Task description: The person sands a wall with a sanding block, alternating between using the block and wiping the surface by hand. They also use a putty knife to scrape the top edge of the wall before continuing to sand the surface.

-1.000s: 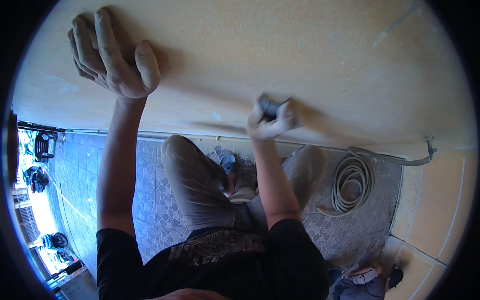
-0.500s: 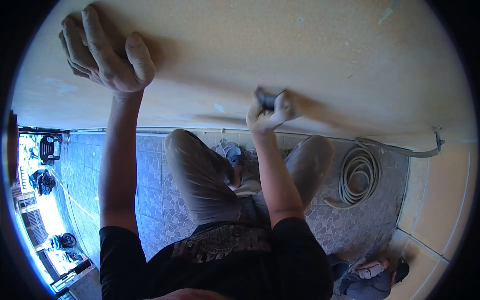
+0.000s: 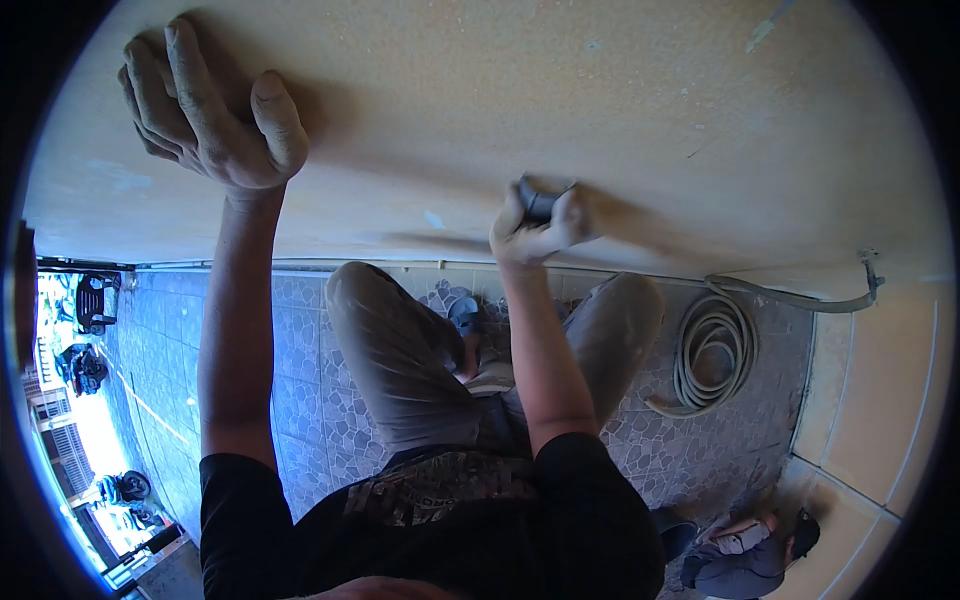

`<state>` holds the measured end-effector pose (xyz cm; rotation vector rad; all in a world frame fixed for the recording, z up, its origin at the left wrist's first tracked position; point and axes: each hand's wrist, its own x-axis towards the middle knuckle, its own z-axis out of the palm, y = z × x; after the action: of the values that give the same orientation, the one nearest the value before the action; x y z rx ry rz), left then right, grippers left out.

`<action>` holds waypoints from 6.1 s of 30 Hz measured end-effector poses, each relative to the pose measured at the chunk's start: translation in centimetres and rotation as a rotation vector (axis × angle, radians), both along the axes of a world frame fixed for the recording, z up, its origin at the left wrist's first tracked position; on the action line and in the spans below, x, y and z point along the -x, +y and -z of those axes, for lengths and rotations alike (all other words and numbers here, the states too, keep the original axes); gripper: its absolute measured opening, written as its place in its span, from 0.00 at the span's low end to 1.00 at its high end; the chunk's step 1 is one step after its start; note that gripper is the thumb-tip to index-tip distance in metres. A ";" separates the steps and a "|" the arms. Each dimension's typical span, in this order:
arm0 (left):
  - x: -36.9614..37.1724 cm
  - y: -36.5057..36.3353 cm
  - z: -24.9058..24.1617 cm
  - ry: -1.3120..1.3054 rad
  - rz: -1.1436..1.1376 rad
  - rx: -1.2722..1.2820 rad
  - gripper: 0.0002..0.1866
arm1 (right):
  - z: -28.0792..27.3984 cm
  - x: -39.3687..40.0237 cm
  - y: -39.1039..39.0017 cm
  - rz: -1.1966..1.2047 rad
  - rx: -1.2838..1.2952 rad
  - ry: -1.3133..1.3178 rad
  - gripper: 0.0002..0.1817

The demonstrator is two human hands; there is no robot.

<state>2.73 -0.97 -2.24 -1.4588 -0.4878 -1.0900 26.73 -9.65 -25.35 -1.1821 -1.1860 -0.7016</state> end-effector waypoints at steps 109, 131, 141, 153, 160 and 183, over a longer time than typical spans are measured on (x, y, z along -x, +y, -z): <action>-11.3 -4.1 9.3 0.532 0.014 0.693 0.38 | 8.9 -6.2 -6.4 -0.236 0.323 0.721 0.29; 1.2 -1.0 -11.2 -0.168 0.130 0.174 0.36 | -4.4 -3.9 1.1 0.017 -0.100 -0.036 0.35; 1.5 -0.8 -14.6 -0.298 -0.063 0.049 0.29 | -24.1 -3.9 1.8 -0.044 -0.197 -0.197 0.33; -0.5 -0.5 -14.7 -0.404 0.034 0.000 0.19 | 2.0 -3.7 0.4 0.048 0.026 -0.181 0.35; 0.0 -0.2 -14.8 -0.370 0.081 -0.012 0.18 | -27.2 -3.2 2.9 -0.062 -0.277 -0.183 0.31; -0.9 -2.3 -15.2 -0.403 0.132 0.177 0.16 | -28.5 -0.4 3.3 -0.352 -0.384 0.092 0.36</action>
<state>3.62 -3.31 12.97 -1.4409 -0.7961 -1.4889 27.14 -6.36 3.13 -0.6566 -1.0862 -0.5670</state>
